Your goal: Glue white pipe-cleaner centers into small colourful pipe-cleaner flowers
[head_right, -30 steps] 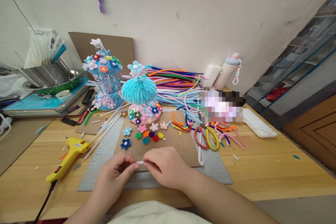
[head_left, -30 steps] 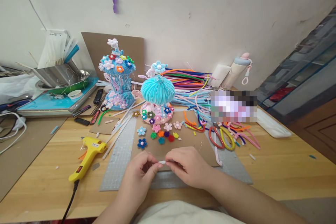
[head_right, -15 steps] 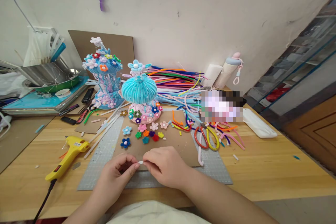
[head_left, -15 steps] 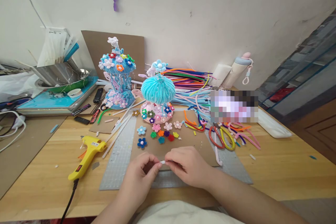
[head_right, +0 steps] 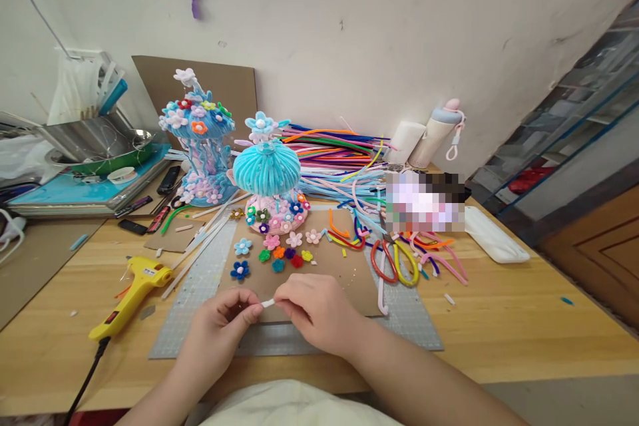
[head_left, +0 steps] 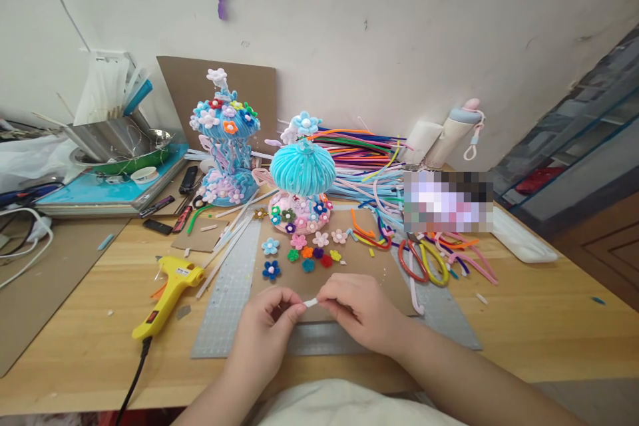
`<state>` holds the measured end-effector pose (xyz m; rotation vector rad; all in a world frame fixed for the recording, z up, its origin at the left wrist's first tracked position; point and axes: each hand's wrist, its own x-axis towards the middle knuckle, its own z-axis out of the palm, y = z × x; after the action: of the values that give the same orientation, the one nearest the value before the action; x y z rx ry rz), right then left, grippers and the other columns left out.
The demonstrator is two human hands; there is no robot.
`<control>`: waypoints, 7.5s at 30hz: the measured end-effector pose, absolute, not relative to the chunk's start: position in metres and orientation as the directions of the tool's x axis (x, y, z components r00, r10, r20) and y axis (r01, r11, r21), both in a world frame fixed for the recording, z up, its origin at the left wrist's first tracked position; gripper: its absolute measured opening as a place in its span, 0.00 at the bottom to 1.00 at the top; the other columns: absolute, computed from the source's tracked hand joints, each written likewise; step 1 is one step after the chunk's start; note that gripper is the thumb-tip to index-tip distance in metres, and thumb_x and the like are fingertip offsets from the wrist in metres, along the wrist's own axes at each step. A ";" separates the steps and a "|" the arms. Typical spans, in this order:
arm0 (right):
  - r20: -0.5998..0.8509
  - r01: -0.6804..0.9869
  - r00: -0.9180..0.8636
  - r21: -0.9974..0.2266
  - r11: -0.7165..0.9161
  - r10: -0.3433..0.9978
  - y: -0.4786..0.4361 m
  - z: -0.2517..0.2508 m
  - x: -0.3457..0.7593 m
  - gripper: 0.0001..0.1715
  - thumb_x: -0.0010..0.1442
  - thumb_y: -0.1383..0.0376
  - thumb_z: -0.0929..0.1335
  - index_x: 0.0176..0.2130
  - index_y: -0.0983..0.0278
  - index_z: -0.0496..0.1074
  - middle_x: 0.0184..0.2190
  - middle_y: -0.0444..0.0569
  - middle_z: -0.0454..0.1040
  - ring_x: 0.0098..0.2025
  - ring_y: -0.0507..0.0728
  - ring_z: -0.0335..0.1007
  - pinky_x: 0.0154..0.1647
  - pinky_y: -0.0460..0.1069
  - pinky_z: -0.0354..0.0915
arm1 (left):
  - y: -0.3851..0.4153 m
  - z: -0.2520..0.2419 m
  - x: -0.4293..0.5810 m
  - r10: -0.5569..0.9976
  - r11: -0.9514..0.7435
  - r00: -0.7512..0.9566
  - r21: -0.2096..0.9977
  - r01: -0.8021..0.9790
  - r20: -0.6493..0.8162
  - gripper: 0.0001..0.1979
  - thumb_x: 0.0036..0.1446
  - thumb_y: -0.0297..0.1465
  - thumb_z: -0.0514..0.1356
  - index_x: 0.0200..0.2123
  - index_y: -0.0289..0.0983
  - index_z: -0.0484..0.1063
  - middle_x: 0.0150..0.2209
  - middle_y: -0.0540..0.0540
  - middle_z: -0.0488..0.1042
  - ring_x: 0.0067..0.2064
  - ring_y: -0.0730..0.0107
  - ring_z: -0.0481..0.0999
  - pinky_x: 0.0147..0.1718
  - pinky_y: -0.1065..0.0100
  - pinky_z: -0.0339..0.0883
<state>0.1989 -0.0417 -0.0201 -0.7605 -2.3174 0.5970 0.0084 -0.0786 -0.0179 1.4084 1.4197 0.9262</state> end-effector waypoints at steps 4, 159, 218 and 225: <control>0.512 0.369 -0.547 -0.563 0.740 0.662 -0.044 -0.020 0.198 0.06 0.62 0.70 0.62 0.37 0.63 0.68 0.25 0.44 0.69 0.27 0.51 0.62 0.28 0.46 0.56 | -0.079 -0.006 0.011 0.933 0.278 0.228 0.960 0.032 -0.278 0.10 0.47 0.36 0.63 0.26 0.35 0.70 0.20 0.52 0.69 0.24 0.73 0.67 0.24 0.73 0.60; 0.376 0.266 -0.581 -0.750 0.605 0.722 -0.079 0.019 0.198 0.13 0.65 0.63 0.61 0.30 0.64 0.68 0.25 0.44 0.66 0.28 0.51 0.61 0.30 0.45 0.58 | -0.106 0.024 0.004 0.919 -0.370 0.275 0.857 0.360 0.281 0.07 0.57 0.32 0.55 0.39 0.37 0.68 0.36 0.44 0.71 0.36 0.67 0.70 0.34 0.65 0.66; -0.046 -0.277 -0.395 -0.946 -0.166 0.918 -0.090 -0.021 0.181 0.18 0.61 0.55 0.65 0.28 0.66 0.68 0.20 0.41 0.64 0.20 0.46 0.59 0.22 0.43 0.54 | -0.090 0.007 0.037 0.978 -0.136 0.166 0.990 0.040 0.128 0.04 0.52 0.31 0.61 0.32 0.37 0.75 0.34 0.47 0.69 0.33 0.69 0.69 0.28 0.71 0.60; -0.010 -0.238 -0.187 -0.970 -0.056 0.982 -0.084 -0.019 0.193 0.15 0.54 0.57 0.71 0.39 0.61 0.67 0.27 0.40 0.66 0.25 0.48 0.60 0.23 0.42 0.57 | -0.071 0.007 0.046 0.967 -0.084 0.254 0.956 0.280 0.010 0.02 0.52 0.27 0.58 0.29 0.36 0.71 0.29 0.48 0.71 0.31 0.69 0.70 0.29 0.70 0.61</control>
<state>0.1932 -0.0844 -0.0195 -0.9557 -1.1391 1.4740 0.0463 -0.0712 0.0066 1.5655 1.1977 0.8983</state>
